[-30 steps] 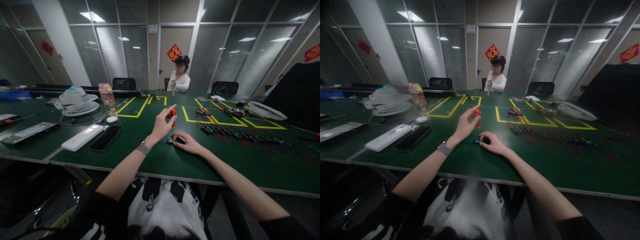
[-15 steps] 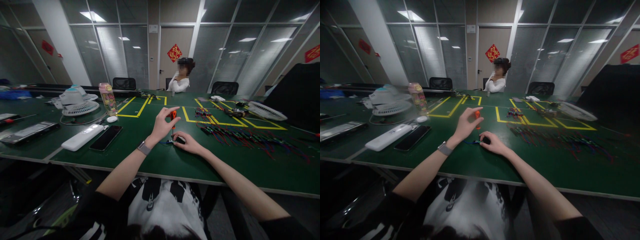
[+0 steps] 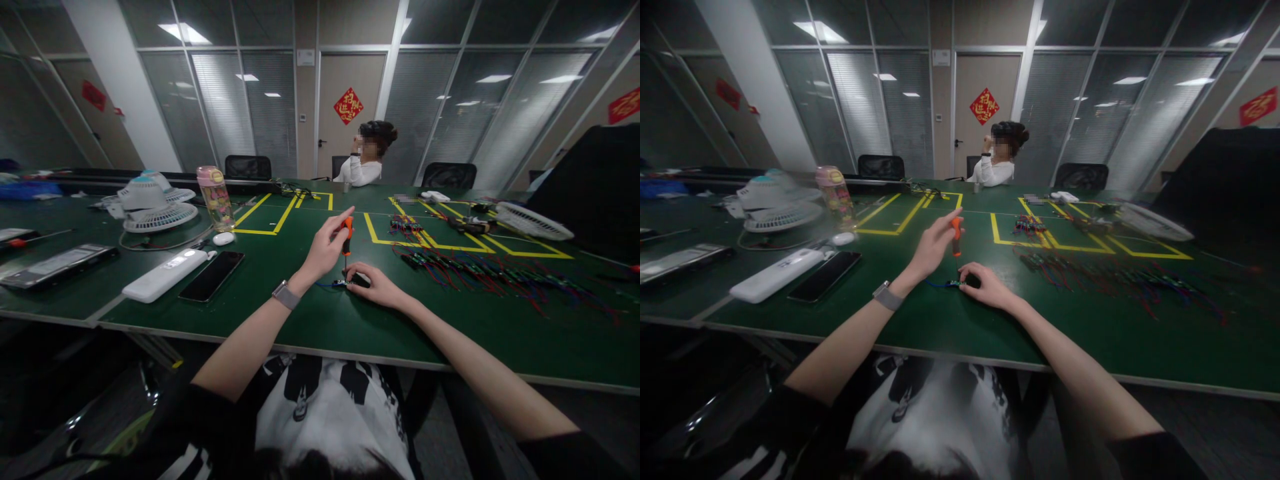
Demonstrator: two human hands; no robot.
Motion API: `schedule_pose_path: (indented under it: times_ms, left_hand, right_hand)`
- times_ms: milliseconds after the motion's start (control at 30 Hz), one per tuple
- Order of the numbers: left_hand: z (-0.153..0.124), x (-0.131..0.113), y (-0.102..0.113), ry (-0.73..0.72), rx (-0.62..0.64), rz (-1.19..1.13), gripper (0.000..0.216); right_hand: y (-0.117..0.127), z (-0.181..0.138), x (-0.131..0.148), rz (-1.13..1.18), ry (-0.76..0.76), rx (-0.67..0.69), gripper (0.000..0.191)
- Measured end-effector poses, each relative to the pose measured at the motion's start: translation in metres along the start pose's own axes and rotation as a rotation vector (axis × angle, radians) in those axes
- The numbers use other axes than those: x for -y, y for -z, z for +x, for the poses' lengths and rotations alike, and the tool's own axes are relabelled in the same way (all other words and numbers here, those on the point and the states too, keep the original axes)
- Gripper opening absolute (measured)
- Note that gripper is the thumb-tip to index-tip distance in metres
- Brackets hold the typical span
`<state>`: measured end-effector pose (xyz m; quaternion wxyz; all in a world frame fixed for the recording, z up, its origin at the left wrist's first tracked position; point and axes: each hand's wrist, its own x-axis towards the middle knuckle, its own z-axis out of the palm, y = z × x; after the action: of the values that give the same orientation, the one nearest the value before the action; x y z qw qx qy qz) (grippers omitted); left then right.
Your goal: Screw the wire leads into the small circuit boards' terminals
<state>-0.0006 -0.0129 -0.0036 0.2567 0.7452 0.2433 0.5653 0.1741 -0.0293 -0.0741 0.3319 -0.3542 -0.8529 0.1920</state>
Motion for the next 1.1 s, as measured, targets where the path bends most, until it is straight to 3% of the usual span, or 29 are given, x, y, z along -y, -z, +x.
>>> schedule_pose_path:
  times_ms: [67,267,433,600,833,1000,1100]
  left_hand:
    - [0.0,-0.0008,-0.0002,0.03,0.022,-0.063,0.04]
    - [-0.0005,-0.0064,0.0032,-0.036,-0.056,0.132,0.033]
    - [0.0013,-0.004,0.0025,0.048,0.072,-0.133,0.04]
    - [-0.0005,-0.0019,0.0016,-0.013,-0.061,0.063,0.039]
    - [-0.0005,-0.0038,-0.0008,0.096,0.095,-0.182,0.045]
    - [-0.0028,-0.0068,-0.0006,-0.051,-0.03,0.084,0.035]
    - [-0.0024,-0.0069,-0.0005,-0.048,-0.014,0.057,0.033]
  right_hand:
    - [-0.0002,-0.0001,-0.0008,-0.002,-0.002,0.0,0.007]
    - [0.0,-0.0002,-0.0014,-0.001,0.001,0.002,0.007]
    - [0.0008,-0.0003,0.0008,0.009,0.005,-0.001,0.007]
    - [0.0002,0.0002,0.0004,0.015,0.006,-0.004,0.006]
    - [0.0,0.0006,-0.0007,0.013,0.008,0.001,0.006]
    - [0.0002,0.0006,0.0001,0.009,0.005,0.003,0.005]
    - [0.0001,0.0008,0.0003,0.008,0.01,0.0,0.005]
